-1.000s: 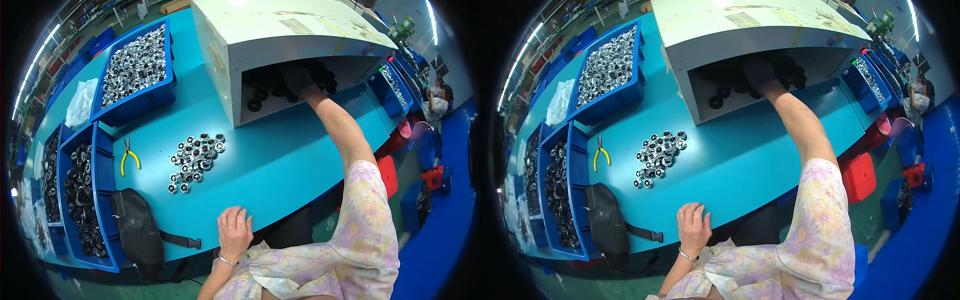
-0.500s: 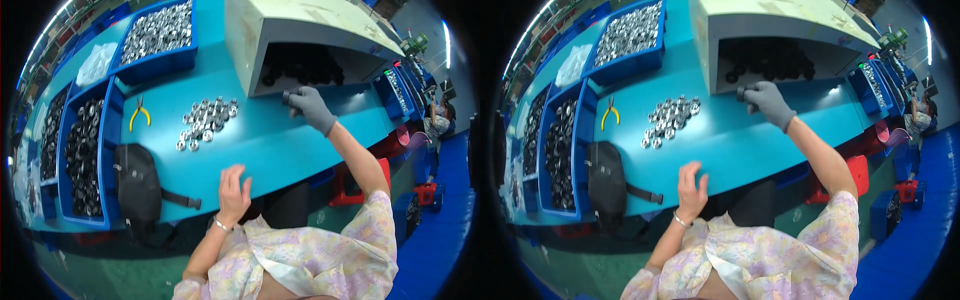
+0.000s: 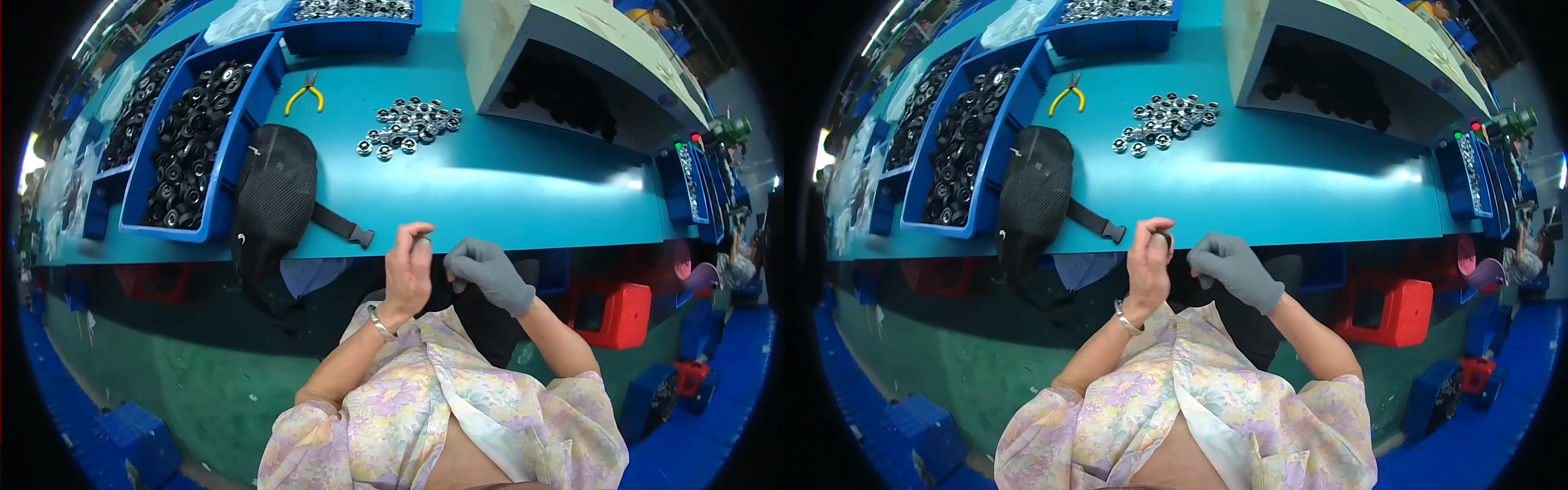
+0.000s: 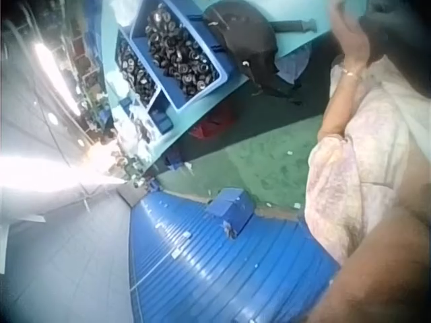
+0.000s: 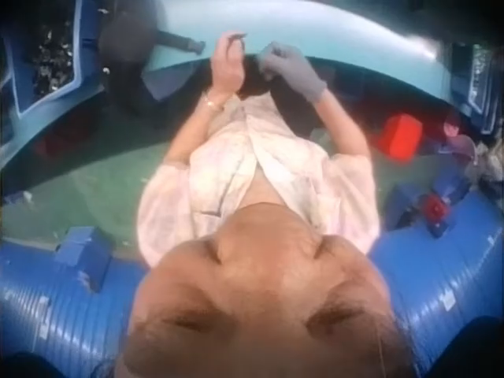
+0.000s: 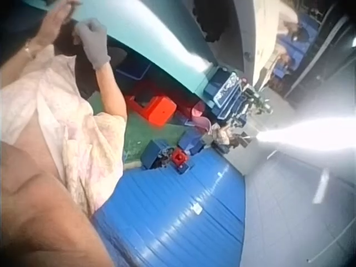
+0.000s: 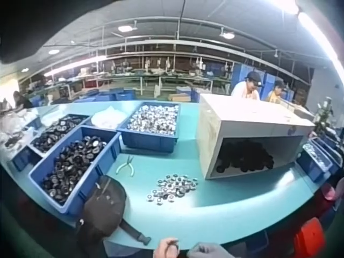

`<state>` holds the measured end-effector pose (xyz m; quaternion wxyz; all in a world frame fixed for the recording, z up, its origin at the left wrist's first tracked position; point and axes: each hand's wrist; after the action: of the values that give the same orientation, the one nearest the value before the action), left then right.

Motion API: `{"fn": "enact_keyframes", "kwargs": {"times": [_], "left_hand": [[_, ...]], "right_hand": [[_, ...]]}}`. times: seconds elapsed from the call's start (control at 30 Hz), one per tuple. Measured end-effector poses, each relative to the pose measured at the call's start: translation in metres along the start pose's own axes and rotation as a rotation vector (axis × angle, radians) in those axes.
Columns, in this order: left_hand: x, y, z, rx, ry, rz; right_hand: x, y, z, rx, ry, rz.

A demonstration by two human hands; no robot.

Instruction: Assembling small mechanical components by hand at a factory workbench.

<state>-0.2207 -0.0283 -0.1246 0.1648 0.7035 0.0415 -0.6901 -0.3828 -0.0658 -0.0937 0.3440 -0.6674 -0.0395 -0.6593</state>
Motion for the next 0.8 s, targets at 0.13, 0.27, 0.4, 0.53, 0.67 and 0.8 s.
{"fn": "enact_keyframes", "kwargs": {"times": [0.13, 0.27, 0.4, 0.53, 0.67, 0.8], "left_hand": [[-0.008, 0.008, -0.029, 0.028, -0.344, -0.305], [-0.013, 0.007, -0.043, 0.049, -0.641, -0.331], [-0.022, 0.007, -0.048, 0.034, -0.65, -0.303], [-0.04, 0.013, -0.054, 0.027, -0.74, -0.382], [-0.023, 0.014, -0.07, 0.02, -0.814, -0.371], [-0.017, 0.016, -0.079, 0.038, -0.835, -0.299]], "right_hand": [[0.002, 0.007, -0.008, -0.174, 0.006, -0.074], [0.011, 0.037, -0.005, -0.241, -0.016, -0.113], [0.023, 0.093, 0.003, -0.267, -0.27, -0.274], [0.039, 0.146, 0.024, -0.271, -0.629, -0.461], [0.039, 0.181, 0.034, -0.333, -1.029, -0.501], [0.037, 0.185, 0.039, -0.338, -1.166, -0.456]]}}
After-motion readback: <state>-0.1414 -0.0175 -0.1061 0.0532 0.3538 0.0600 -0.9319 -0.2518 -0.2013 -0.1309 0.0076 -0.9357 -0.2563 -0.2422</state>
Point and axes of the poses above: each hand's wrist, its own y-axis towards the middle knuckle, its own z-axis out of the palm, x = y × z, and after that the axes turned 2 degrees about -x, right-handed
